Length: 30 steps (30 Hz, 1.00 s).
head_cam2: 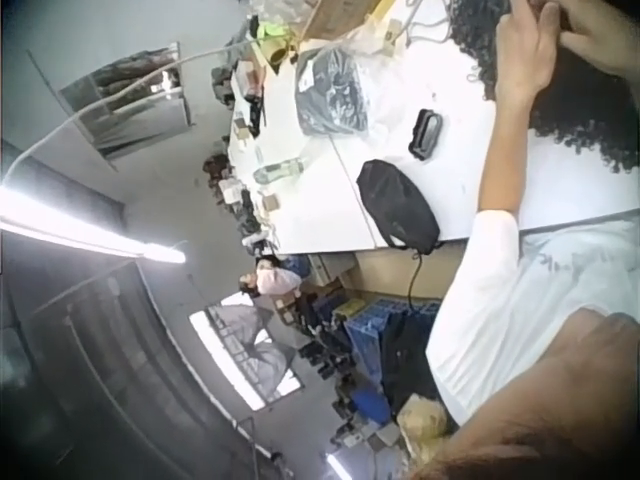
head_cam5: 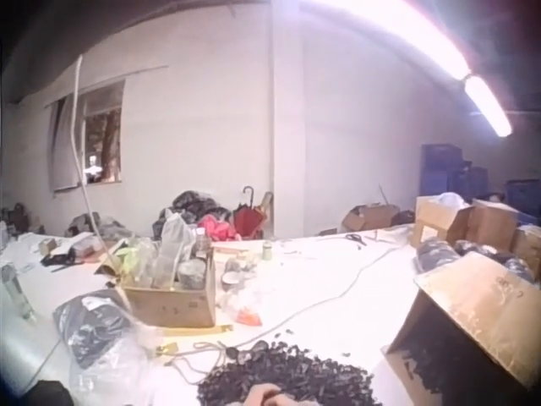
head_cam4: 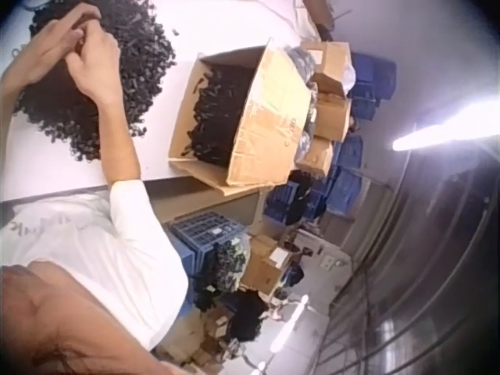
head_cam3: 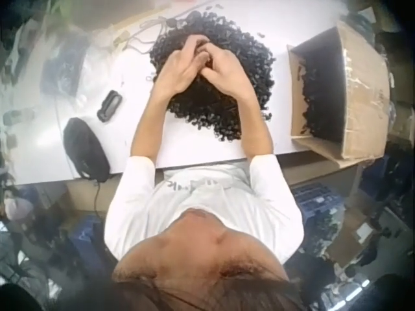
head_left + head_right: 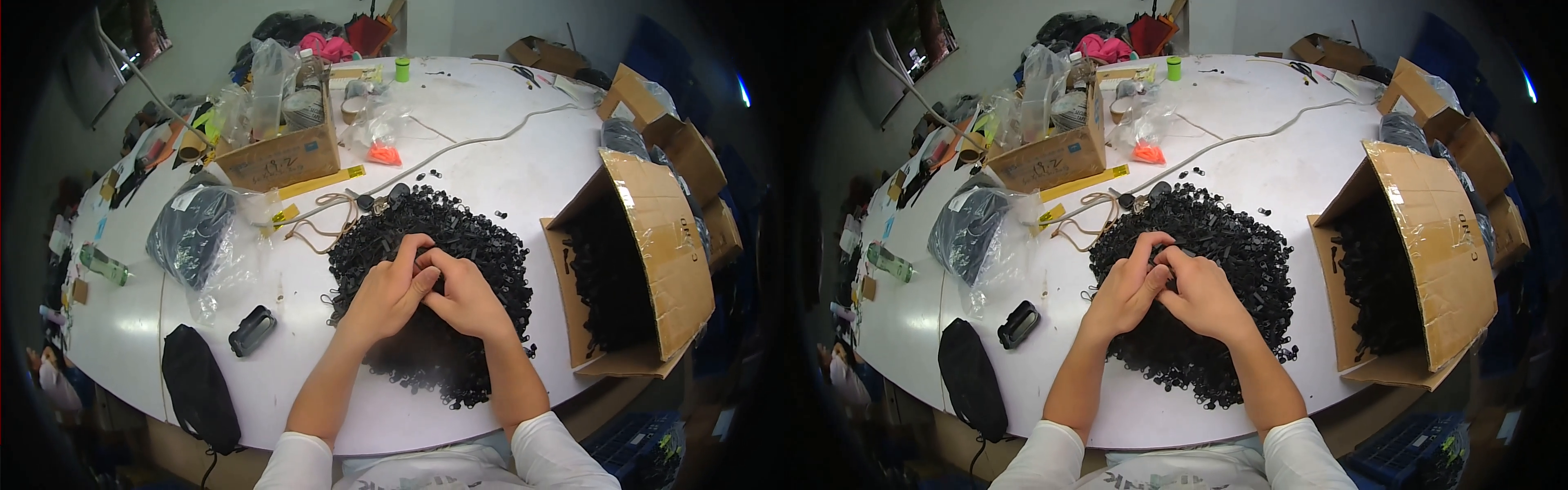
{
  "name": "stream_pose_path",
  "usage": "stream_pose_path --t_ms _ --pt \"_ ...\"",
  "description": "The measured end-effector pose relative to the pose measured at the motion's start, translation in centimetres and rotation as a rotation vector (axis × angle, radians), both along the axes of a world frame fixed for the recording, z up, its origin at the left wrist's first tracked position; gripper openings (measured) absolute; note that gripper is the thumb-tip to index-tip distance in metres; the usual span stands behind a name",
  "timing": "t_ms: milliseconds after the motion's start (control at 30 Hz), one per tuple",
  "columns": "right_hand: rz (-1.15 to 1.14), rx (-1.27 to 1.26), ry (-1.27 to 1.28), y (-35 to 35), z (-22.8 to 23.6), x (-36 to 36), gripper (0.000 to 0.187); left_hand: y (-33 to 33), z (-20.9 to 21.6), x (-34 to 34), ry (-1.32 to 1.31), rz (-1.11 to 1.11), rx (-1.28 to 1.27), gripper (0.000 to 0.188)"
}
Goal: Assembling small black plastic components by hand on a white worktable.
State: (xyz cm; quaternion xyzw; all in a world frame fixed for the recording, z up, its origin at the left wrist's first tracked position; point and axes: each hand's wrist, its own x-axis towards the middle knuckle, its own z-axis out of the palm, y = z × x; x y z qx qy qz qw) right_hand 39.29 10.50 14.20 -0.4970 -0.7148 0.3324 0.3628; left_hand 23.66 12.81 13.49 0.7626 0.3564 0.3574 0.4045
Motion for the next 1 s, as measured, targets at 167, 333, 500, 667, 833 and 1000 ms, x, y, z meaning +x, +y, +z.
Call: stream_pose_path --t_ms 167,333,500,667,833,1000 --pt "0.063 -0.008 0.117 0.4 -1.1 0.1 0.024 -0.1 0.1 0.1 0.051 -0.005 0.011 0.044" --pt "0.117 -0.042 0.36 0.8 -2.3 -0.4 0.016 -0.4 -0.3 0.0 -0.029 0.061 0.008 0.037" --pt "0.125 -0.25 0.606 0.4 -1.9 0.1 0.006 -0.2 -0.2 0.6 -0.192 0.065 -0.089 0.03" --pt "0.032 -0.234 0.609 0.4 -0.9 -0.1 0.008 0.7 -0.9 -0.7 -0.199 0.088 -0.047 0.021" --pt "-0.04 -0.173 0.574 0.6 -0.3 1.8 0.014 0.7 0.2 -1.1 -0.196 0.076 0.036 0.018" --pt "-0.036 -0.115 0.371 0.2 0.4 2.2 0.013 0.3 0.4 -0.8 -0.098 0.05 0.051 0.02"
